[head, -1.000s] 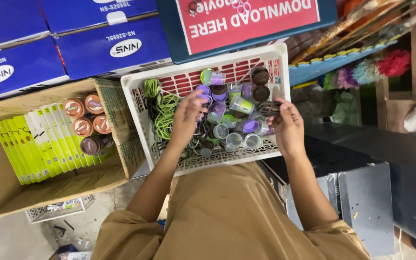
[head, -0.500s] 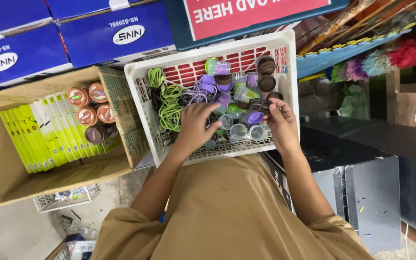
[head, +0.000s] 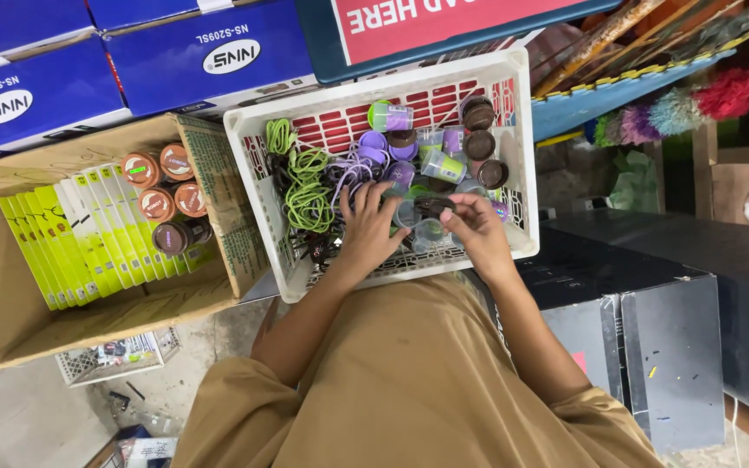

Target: The person organizes small, colorful coiled cables and cylindrical containers in a store setting. They pick up cables from a white basket, coil them by hand, and place them into a cardboard box alongside other items. The person also handles small cylindrical containers, moving them between the basket and the box.

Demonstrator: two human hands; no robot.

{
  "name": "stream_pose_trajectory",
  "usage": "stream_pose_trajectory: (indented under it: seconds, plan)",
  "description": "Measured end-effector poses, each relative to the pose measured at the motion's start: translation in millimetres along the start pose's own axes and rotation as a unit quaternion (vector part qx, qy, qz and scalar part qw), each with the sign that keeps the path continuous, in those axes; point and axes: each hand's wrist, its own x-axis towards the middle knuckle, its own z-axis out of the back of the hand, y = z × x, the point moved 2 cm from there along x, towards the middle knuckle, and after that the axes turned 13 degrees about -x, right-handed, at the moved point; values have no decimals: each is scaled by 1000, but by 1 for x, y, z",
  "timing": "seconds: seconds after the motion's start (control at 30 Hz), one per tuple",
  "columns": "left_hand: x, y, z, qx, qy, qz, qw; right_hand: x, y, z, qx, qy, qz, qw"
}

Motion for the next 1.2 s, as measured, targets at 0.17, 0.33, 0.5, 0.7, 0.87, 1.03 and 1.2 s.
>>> stream_pose_trajectory:
  seconds: [0.17,0.33,0.5,0.7,0.87,1.03,1.2]
  plan:
    - [-8,-8,10,-66,-35,-25,997,-9,9,-11,-37,22,27,999]
    - [-15,-13,17,-130,-51,-35,990,-19,33,-27,-112,54,73,990]
    - [-20,-11,23,-178,-70,-20,981,-20,46,-34,-116,64,42,990]
    - [-15,-15,45,-224,-95,-10,970,0,54,-26,-121,57,52,990]
    - [0,-16,73,-318,-143,-4,937,40,115,-21,-156,42,167,973]
    - [20,-20,103,-434,-142,42,889,72,188,-34,-259,5,220,941]
    - [33,-16,122,-409,-172,25,896,96,214,-44,-288,19,280,915]
